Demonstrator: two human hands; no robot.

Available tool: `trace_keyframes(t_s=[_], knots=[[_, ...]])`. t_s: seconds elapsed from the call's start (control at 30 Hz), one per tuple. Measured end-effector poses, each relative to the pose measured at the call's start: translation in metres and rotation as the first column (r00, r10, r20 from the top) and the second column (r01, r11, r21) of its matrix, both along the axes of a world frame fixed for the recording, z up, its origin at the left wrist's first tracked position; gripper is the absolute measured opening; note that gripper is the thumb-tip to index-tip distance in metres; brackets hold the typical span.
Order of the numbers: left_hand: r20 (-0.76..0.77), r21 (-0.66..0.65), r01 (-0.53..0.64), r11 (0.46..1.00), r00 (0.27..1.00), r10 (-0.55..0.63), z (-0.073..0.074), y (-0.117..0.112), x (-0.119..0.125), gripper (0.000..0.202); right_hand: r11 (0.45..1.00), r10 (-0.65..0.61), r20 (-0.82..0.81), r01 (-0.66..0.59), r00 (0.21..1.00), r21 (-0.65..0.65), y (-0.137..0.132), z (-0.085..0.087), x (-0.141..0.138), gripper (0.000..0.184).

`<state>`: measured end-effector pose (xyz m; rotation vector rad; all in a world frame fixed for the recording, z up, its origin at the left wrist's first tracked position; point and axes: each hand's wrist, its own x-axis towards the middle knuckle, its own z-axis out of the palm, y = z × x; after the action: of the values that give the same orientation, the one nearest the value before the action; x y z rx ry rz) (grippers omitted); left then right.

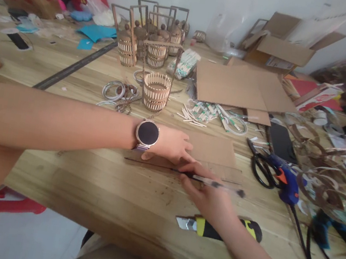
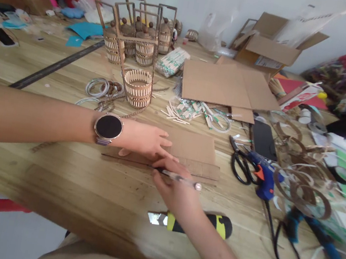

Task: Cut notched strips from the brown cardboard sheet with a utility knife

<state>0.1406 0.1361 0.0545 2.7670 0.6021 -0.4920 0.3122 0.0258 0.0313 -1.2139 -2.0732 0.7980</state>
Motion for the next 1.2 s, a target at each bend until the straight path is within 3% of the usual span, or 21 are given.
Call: trace_keyframes(t_s=[0.1, 0.27, 0.4, 0.5, 0.57, 0.67, 0.73, 0.83, 0.93, 1.1, 1.2], knots=[[-0.004, -0.095, 0.309, 0.946, 0.951, -0.31, -0.002, 0.004, -0.003, 0.056, 0.995, -0.095, 0.085, 0.097, 0.992, -0.024, 0.003, 0.004, 0.04, 0.015], [-0.043, -0.066, 0.294, 0.953, 0.954, -0.297, -0.002, 0.003, -0.006, 0.056, 0.937, -0.346, 0.116, 0.35, 0.931, -0.01, 0.006, 0.007, 0.091, 0.018], [-0.056, 0.001, 0.326, 0.945, 0.944, -0.326, -0.002, 0.0, -0.006, 0.052, 0.902, -0.422, -0.139, 0.4, 0.896, -0.161, 0.008, 0.008, 0.08, 0.017], [-0.011, 0.031, 0.348, 0.937, 0.938, -0.348, -0.002, 0.002, -0.007, 0.052, 0.88, -0.461, -0.406, 0.348, 0.789, -0.323, 0.015, 0.006, 0.054, 0.022], [0.019, 0.027, 0.349, 0.937, 0.937, -0.349, 0.001, 0.001, -0.009, 0.053, 0.851, -0.494, -0.489, 0.284, 0.719, -0.442, 0.022, 0.002, 0.042, 0.027], [-0.006, 0.033, 0.301, 0.953, 0.954, -0.301, 0.013, -0.01, -0.016, 0.054, 0.81, -0.527, -0.493, 0.233, 0.692, -0.539, 0.031, -0.008, 0.037, 0.031], [-0.016, 0.082, 0.232, 0.969, 0.973, -0.232, 0.023, -0.021, -0.024, 0.049, 0.816, -0.516, -0.493, 0.228, 0.7, -0.531, 0.034, -0.015, 0.039, 0.029], [-0.066, 0.148, 0.051, 0.988, 0.997, -0.042, 0.032, -0.039, -0.041, 0.033, 0.814, -0.518, -0.493, 0.227, 0.699, -0.534, 0.035, -0.02, 0.041, 0.029], [-0.134, 0.084, -0.052, 0.995, 0.989, 0.063, 0.034, -0.048, -0.056, 0.024, 0.81, -0.527, -0.48, 0.242, 0.701, -0.534, 0.031, -0.018, 0.038, 0.03], [-0.215, 0.009, -0.111, 0.994, 0.97, 0.111, 0.04, -0.051, -0.067, 0.021, 0.886, -0.383, -0.329, 0.244, 0.863, -0.394, 0.022, -0.013, 0.03, 0.031], [-0.239, -0.029, -0.137, 0.99, 0.963, 0.126, 0.045, -0.051, -0.07, 0.019, 0.904, -0.332, -0.197, 0.252, 0.922, -0.347, 0.018, -0.02, 0.031, 0.033]])
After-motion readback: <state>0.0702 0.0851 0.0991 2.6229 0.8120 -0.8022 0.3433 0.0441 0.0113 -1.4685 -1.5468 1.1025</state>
